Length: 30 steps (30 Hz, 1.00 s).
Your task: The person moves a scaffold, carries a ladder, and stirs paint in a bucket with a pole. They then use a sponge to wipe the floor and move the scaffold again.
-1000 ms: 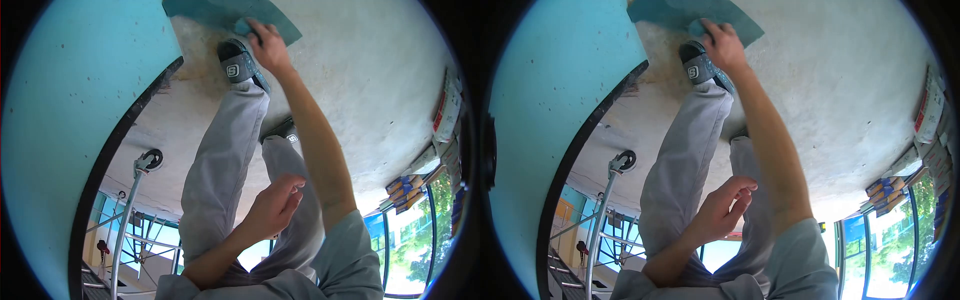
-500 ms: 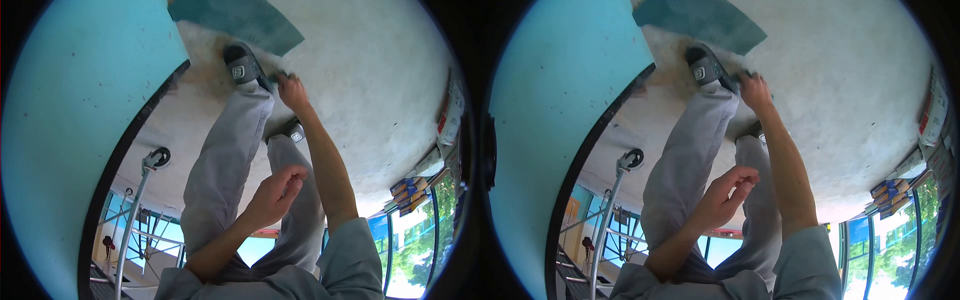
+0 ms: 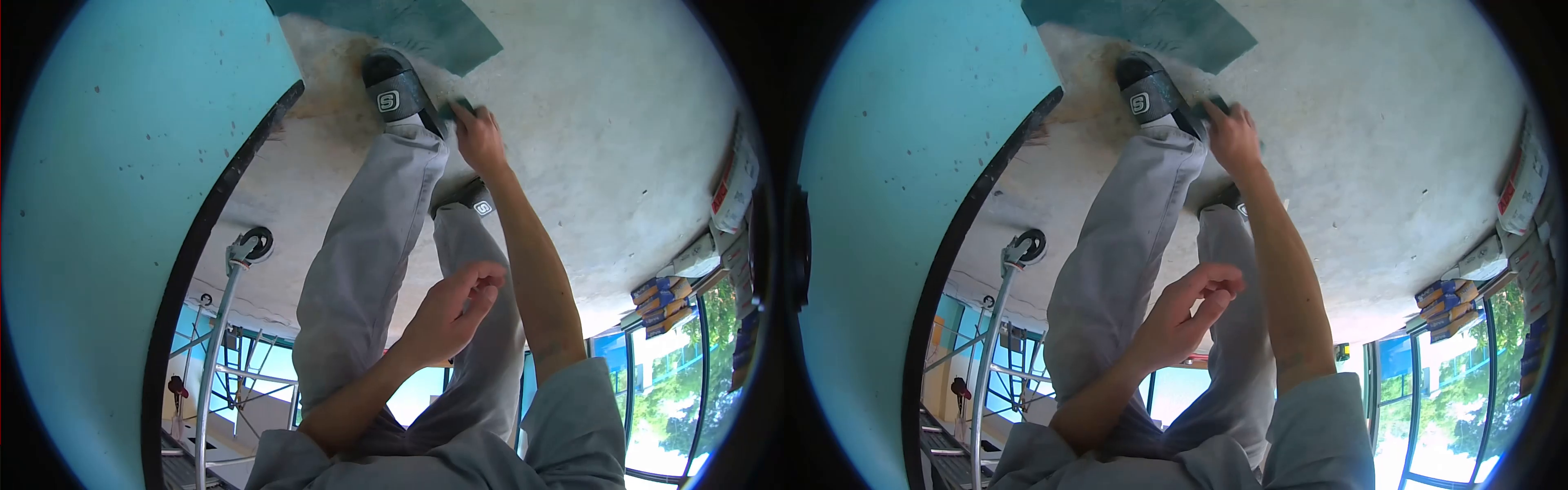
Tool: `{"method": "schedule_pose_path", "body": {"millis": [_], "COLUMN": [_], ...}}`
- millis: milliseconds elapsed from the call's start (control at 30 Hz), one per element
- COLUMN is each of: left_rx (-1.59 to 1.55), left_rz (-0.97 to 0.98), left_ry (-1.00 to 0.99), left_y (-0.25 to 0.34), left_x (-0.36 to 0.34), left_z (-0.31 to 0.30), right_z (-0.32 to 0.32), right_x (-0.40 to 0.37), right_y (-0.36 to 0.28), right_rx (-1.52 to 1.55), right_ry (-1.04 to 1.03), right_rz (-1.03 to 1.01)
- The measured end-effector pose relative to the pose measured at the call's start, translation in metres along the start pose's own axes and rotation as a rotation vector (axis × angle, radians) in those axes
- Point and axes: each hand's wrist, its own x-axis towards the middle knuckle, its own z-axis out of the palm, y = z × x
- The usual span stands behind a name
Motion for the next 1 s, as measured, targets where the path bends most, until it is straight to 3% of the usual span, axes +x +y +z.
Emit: {"method": "schedule_pose_path", "body": {"millis": [67,133,367,467,567,700,833,1000], "left_rx": [-0.047,-0.046,-0.169,-0.112,-0.173,-0.316,-0.286,-0.338], "left_rz": [-0.016,-0.037,-0.064,-0.004,-0.006,-0.090,-0.073,-0.072], "left_ry": [0.023,0.047,0.009,0.077,0.146,0.084,0.096,0.156], "left_y": [-0.002,-0.004,0.002,-0.002,-0.009,-0.001,-0.003,-0.011], "left_x": [-0.001,0.000,0.002,0.002,0.003,0.000,0.001,0.005], "left_z": [-0.001,-0.003,-0.005,-0.007,-0.011,-0.008,-0.007,-0.013], "right_z": [0.003,0.038,0.018,0.006,0.049,0.007,0.000,0.039], "right_x": [0.037,0.034,-0.005,0.044,0.032,0.009,0.057,0.025], "right_y": [-0.045,-0.057,-0.030,-0.060,-0.051,-0.033,-0.052,-0.049], "right_rx": [0.335,0.382,0.165,0.393,0.325,-0.099,0.272,0.158], "right_ry": [0.078,0.142,-0.043,0.210,0.204,-0.121,0.200,0.063], "right_rz": [-0.066,0.002,0.031,0.106,0.036,-0.021,-0.035,0.040]}}
